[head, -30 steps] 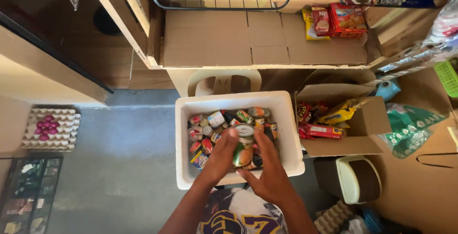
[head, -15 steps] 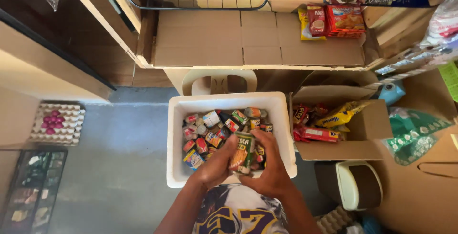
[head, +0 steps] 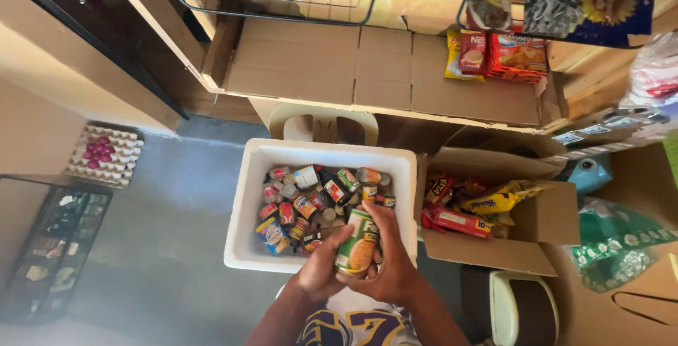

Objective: Transfer canned goods from a plastic bin to grocery store shelves.

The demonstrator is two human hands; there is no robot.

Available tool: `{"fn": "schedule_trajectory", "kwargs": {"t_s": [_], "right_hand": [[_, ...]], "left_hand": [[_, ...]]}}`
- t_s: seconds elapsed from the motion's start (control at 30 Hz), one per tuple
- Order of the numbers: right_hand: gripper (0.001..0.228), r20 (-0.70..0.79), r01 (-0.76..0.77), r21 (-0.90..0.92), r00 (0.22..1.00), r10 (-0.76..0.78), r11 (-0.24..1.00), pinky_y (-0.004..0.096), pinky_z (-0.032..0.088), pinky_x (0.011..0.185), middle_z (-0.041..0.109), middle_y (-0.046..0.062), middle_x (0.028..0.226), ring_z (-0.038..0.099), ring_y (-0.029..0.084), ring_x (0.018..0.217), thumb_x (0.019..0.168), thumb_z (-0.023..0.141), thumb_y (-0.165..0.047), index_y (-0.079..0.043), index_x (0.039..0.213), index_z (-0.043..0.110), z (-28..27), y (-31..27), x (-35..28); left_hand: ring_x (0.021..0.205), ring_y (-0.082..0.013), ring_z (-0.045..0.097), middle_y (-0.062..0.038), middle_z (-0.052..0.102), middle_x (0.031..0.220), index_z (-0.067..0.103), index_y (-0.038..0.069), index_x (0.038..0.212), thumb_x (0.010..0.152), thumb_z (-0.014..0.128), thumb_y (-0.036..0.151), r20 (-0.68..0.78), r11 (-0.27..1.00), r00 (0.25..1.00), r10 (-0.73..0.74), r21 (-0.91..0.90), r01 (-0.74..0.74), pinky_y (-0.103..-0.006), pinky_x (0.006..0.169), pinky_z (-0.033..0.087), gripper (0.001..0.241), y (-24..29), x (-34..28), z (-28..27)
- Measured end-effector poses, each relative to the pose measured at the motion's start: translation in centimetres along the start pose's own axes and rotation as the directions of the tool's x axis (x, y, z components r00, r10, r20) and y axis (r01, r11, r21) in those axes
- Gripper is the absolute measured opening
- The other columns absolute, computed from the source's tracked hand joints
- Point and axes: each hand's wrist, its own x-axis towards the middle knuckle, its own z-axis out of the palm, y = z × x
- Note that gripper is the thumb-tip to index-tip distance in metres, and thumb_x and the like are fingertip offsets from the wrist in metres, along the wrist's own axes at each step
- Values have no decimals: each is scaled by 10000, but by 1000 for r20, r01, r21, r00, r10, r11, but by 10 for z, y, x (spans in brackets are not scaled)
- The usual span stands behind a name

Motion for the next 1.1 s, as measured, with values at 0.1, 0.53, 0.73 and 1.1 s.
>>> {"fn": "schedule_trajectory", "kwargs": {"t_s": [0.1, 0.53, 0.73, 1.1], "right_hand": [[1230, 68, -93, 87, 994, 87, 992, 376, 484, 1084, 416, 172, 1512, 496, 276, 1363, 645, 959, -159, -71, 1603, 194, -16, -7, 2], [1111, 131, -13, -389, 989, 70, 921, 447, 441, 1090, 455, 185, 1455, 499, 376, 1346, 585, 964, -127, -74, 1518, 362, -58, -2, 7], [1057, 250, 75, -412, 968, 33, 908, 421, 456, 1104, 421, 204, 1504, 438, 392, 1414, 599, 940, -102, -99, 1515, 413, -44, 7, 0], [1021, 153, 2, -270, 987, 40, 963, 438, 386, 1155, 460, 194, 1491, 462, 360, 1410, 635, 895, -196, -44, 1510, 391, -27, -11, 32]], "left_hand": [[772, -250, 693, -163, 710, 984, 576, 10, 1250, 1082, 366, 556, 132, 957, 990, 47, -288, -7, -222, 488, 504, 608, -8, 6, 11], [1170, -207, 666, -135, 677, 1293, 550, 0, 1410, 1015, 497, 516, -268, 898, 935, 235, 427, -103, -352, 1009, 539, 652, -32, 21, 13], [1156, -203, 677, -118, 655, 1243, 423, 64, 1411, 894, 686, 389, -454, 508, 753, 476, 841, 185, -365, 947, 537, 665, -28, 19, 39], [897, -239, 722, -164, 712, 1045, 560, 14, 1331, 1053, 404, 566, -114, 989, 984, 134, 73, -126, -372, 842, 583, 637, 6, 10, -5]]}}
